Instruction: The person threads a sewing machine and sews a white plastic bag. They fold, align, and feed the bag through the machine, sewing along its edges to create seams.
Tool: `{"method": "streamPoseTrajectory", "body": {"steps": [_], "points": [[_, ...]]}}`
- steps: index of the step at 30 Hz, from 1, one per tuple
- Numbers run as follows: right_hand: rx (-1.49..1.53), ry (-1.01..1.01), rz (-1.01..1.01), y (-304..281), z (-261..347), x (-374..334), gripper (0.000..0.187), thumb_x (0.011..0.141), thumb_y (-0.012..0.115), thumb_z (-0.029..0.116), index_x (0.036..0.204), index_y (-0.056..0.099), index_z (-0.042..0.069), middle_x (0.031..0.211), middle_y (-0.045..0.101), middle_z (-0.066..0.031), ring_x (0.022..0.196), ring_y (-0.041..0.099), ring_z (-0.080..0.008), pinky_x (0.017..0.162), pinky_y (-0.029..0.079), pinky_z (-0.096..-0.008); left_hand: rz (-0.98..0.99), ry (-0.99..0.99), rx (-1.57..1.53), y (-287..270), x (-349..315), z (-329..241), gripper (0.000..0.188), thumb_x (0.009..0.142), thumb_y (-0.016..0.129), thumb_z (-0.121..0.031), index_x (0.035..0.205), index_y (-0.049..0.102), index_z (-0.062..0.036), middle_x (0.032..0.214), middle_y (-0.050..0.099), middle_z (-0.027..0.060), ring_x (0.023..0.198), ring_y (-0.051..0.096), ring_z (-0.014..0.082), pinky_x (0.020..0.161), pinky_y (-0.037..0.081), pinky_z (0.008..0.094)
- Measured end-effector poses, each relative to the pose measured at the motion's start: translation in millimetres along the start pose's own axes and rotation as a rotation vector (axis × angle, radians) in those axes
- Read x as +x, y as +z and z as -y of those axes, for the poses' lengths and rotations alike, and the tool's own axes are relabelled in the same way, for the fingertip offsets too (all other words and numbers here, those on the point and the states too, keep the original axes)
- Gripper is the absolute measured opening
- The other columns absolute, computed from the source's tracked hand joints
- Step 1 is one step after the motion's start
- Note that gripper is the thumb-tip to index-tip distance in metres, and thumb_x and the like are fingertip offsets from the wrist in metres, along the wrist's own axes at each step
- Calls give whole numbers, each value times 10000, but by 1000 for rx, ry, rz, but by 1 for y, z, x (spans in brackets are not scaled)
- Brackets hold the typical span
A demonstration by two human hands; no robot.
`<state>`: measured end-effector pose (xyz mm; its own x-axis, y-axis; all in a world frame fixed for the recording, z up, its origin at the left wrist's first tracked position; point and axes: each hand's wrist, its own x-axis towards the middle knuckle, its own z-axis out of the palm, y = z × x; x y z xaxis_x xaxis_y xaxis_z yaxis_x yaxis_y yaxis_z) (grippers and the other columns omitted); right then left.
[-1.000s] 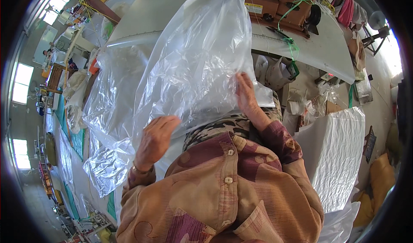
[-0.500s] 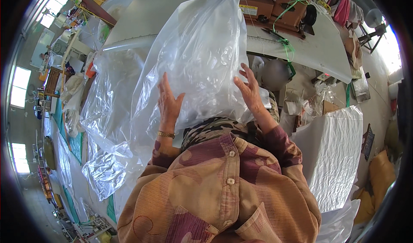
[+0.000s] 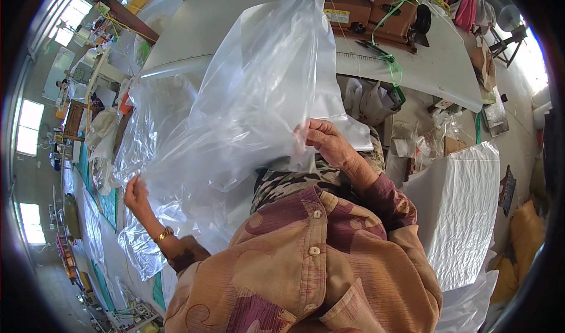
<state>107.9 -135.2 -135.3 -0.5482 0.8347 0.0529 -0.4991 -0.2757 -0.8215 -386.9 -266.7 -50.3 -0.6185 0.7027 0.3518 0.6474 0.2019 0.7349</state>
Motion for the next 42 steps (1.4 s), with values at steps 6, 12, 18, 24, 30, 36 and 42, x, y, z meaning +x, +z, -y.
{"method": "streamPoseTrajectory", "body": {"steps": [6, 12, 18, 24, 30, 36, 42], "points": [[-85, -28, 98, 16, -11, 9, 239, 1002, 515, 247, 1095, 604, 46, 931, 642, -42, 838, 609, -137, 859, 475, -304, 331, -8, 625, -70, -56, 175, 348, 787, 712, -79, 1117, 658, 18, 939, 702, 149, 860, 662, 266, 767, 522, 372], [-171, -71, 17, 13, -21, 23, 370, 973, 570, 310, 1179, 551, 3, 1018, 616, -51, 974, 560, -125, 929, 434, -292, 234, 338, 473, -17, -23, -12, 353, 849, 605, -23, 1201, 620, 4, 1221, 624, 194, 1133, 598, 343, 980, 457, 415], [-158, -110, 40, 43, -17, 23, 223, 948, 608, 197, 1071, 547, 22, 938, 564, -4, 912, 528, -104, 863, 432, -266, 802, 884, -405, 94, -79, -226, 280, 883, 595, -25, 1158, 621, 20, 1193, 631, 188, 1098, 621, 303, 914, 496, 370], [-712, -268, -122, 54, -17, 3, 181, 906, 633, 98, 1021, 518, 19, 932, 585, -80, 842, 603, -176, 749, 486, -335, 774, 743, -223, 183, -105, -236, 562, 761, 799, -247, 1191, 521, -15, 935, 565, 116, 738, 621, 234, 670, 506, 354], [-801, -401, -75, 55, -34, 3, 349, 872, 649, 96, 1173, 480, 49, 1034, 624, -159, 833, 650, -322, 771, 505, -398, 685, 366, -327, 203, -115, -214, 499, 774, 806, -168, 1163, 541, -4, 879, 579, 56, 567, 549, 102, 514, 459, 255], [-1064, -334, -35, 27, -31, 3, 364, 866, 677, 145, 1188, 549, 31, 960, 670, -152, 807, 652, -273, 750, 509, -375, 792, 145, -511, 215, -108, -191, 185, 855, 720, -78, 985, 638, 26, 725, 608, -8, 581, 497, 31, 516, 421, 209], [-804, -512, -1110, -122, -83, 54, 371, 889, 646, 156, 1226, 571, 19, 1289, 551, -114, 1147, 540, -254, 956, 424, -371, 731, 219, -487, 207, -102, -199, 92, 891, 673, -59, 925, 651, 23, 683, 580, -31, 604, 475, 16, 537, 374, 183]]}}
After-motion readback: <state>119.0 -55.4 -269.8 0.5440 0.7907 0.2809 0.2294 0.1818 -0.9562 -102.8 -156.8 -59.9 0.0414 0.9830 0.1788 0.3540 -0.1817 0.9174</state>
